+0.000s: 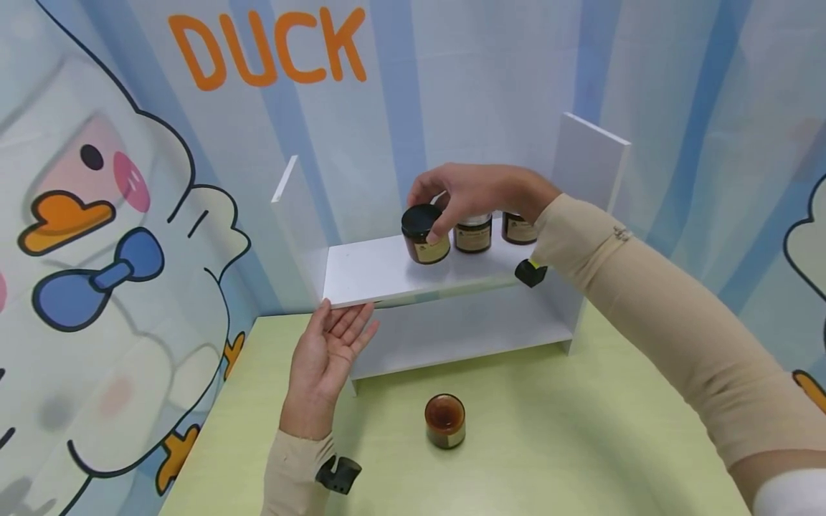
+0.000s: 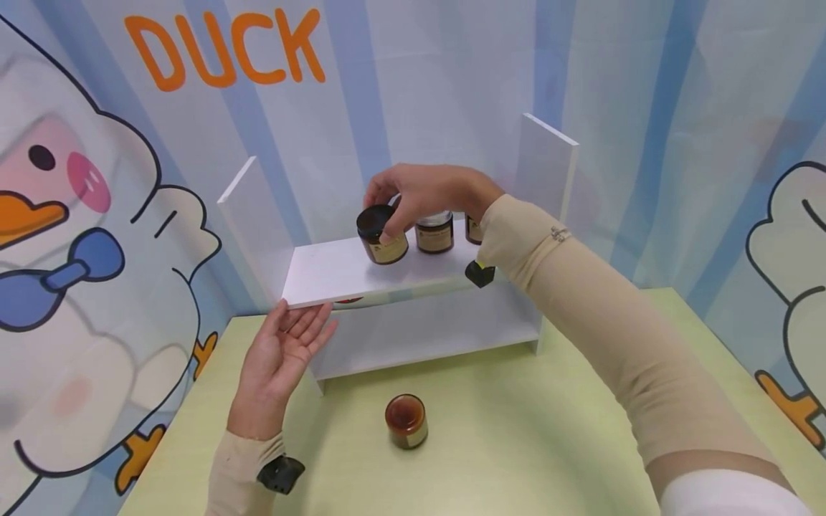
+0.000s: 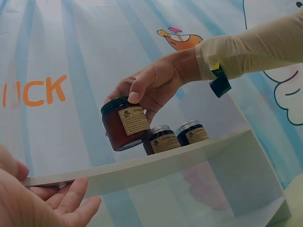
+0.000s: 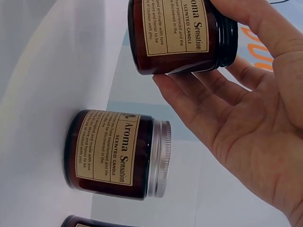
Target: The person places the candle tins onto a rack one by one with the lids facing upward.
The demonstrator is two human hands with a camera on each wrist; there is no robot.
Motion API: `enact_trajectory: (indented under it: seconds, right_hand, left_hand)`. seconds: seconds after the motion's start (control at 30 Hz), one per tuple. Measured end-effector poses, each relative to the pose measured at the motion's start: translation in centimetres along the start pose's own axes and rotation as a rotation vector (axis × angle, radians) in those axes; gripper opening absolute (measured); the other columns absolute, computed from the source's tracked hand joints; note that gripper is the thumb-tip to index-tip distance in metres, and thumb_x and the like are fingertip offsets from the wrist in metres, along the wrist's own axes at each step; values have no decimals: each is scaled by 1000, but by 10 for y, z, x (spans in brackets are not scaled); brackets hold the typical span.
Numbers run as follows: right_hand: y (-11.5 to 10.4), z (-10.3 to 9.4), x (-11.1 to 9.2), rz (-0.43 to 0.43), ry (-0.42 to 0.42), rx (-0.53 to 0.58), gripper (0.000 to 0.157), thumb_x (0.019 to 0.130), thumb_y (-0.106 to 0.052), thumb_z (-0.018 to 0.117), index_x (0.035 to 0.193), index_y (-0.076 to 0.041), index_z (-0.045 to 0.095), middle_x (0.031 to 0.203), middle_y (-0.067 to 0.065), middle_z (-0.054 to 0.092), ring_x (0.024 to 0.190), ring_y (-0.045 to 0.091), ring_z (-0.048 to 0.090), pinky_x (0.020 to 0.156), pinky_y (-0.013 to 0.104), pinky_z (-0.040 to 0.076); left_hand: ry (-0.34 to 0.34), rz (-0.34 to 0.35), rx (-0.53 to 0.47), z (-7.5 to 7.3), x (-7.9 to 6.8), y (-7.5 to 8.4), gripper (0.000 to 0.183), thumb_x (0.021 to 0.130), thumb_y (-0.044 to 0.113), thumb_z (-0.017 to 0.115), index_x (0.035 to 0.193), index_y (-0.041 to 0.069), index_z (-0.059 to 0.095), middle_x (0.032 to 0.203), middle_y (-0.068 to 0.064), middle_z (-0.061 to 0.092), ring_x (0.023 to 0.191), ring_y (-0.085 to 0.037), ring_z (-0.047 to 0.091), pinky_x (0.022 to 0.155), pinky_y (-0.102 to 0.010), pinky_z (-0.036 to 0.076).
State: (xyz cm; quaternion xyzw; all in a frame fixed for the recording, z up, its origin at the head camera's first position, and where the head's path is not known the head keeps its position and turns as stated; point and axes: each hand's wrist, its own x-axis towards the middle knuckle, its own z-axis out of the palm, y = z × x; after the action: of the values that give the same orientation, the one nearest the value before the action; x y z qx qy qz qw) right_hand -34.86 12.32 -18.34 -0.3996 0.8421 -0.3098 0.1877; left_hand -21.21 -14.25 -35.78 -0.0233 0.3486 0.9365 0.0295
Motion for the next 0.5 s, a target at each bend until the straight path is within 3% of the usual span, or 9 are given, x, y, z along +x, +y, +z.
enact_trajectory:
  seconds: [0.5]
  right_hand:
    - [0,-7,17,40,-9,-26,51,84,-15,82,128,-8,56,130,7,60,117,24,60,99,40,52]
  left_hand:
    - [-12,19,29,2,-1,-1,51,111,35,40,149,1,38,123,-12,65,125,-26,63,117,-50,40]
